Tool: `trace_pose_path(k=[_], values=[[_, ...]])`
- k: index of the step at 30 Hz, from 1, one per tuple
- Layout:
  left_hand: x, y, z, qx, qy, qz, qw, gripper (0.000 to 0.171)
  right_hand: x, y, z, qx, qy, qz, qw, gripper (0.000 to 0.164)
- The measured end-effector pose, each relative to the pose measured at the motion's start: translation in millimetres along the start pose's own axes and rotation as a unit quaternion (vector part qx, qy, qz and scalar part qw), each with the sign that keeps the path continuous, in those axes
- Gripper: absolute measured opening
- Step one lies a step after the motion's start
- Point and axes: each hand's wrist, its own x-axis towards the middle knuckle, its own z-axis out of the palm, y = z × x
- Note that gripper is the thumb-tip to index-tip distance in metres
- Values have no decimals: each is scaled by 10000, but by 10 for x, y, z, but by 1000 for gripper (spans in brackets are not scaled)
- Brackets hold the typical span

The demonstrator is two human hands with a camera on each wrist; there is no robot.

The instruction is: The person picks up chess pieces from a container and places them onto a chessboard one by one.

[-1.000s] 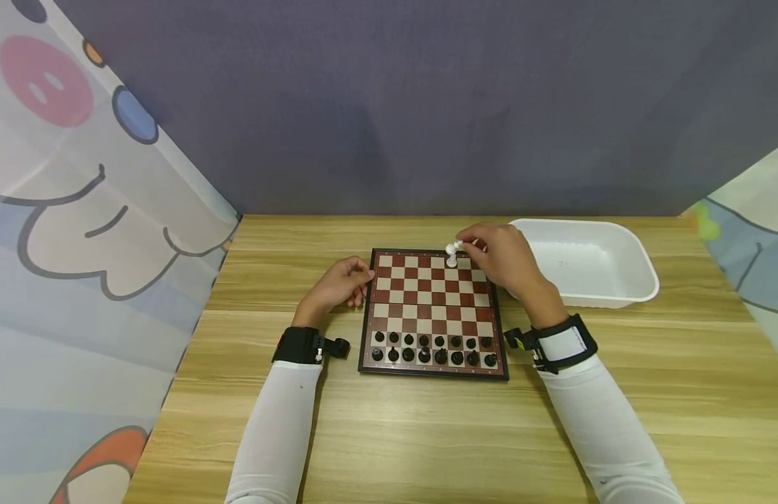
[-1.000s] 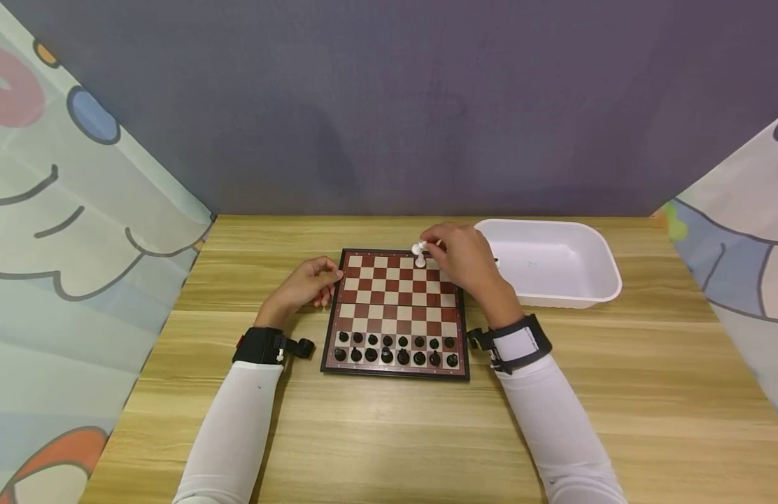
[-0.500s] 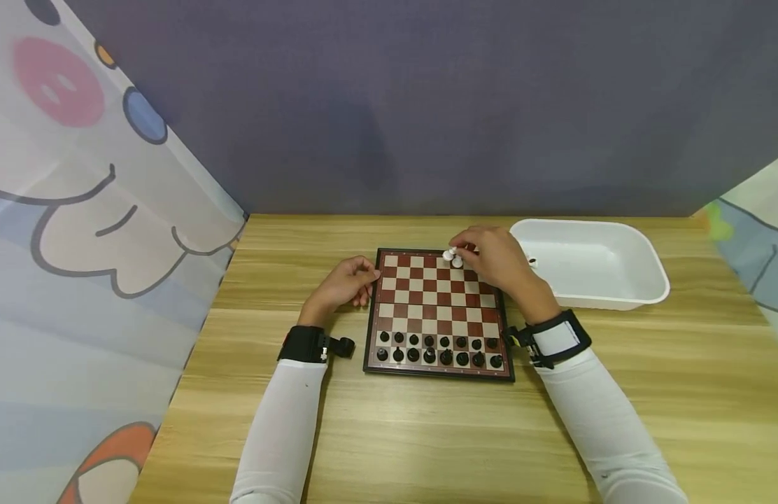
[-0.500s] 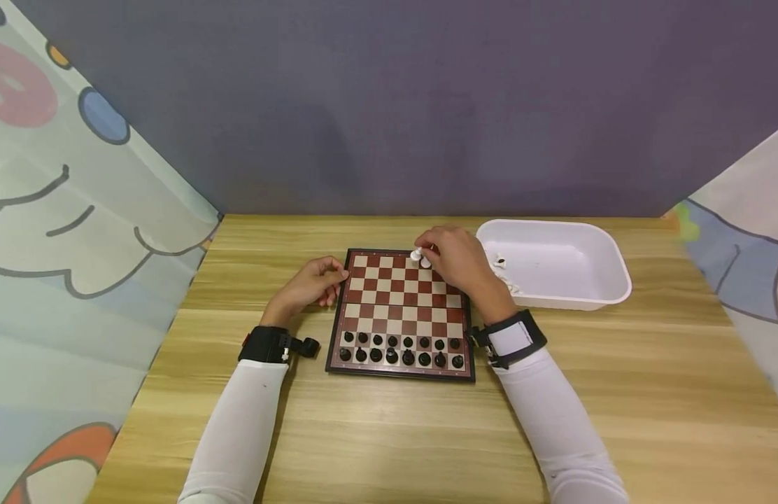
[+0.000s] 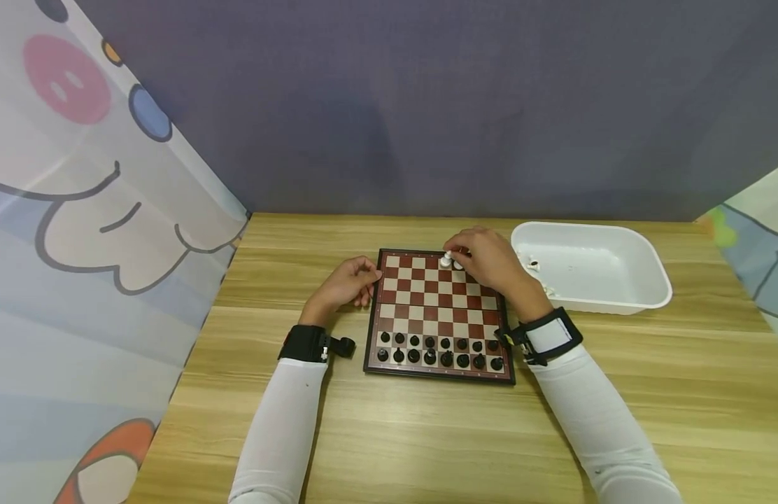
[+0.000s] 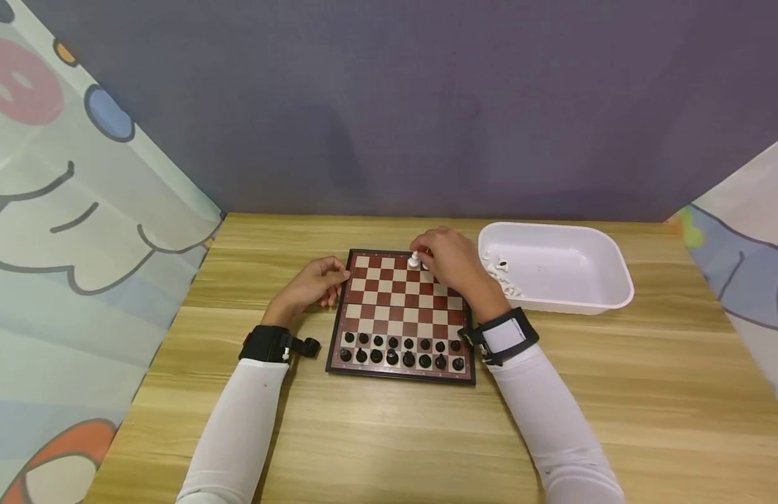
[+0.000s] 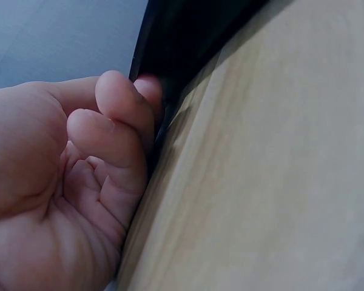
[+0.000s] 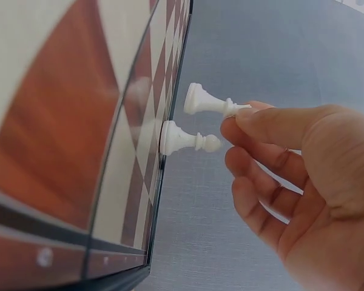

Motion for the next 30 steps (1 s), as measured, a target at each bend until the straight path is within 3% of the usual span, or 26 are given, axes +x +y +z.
trace_pose_path(k=[30], values=[[10, 53, 27, -1, -36, -23, 10000, 18, 20, 69, 16, 18, -228, -49, 9997, 17]])
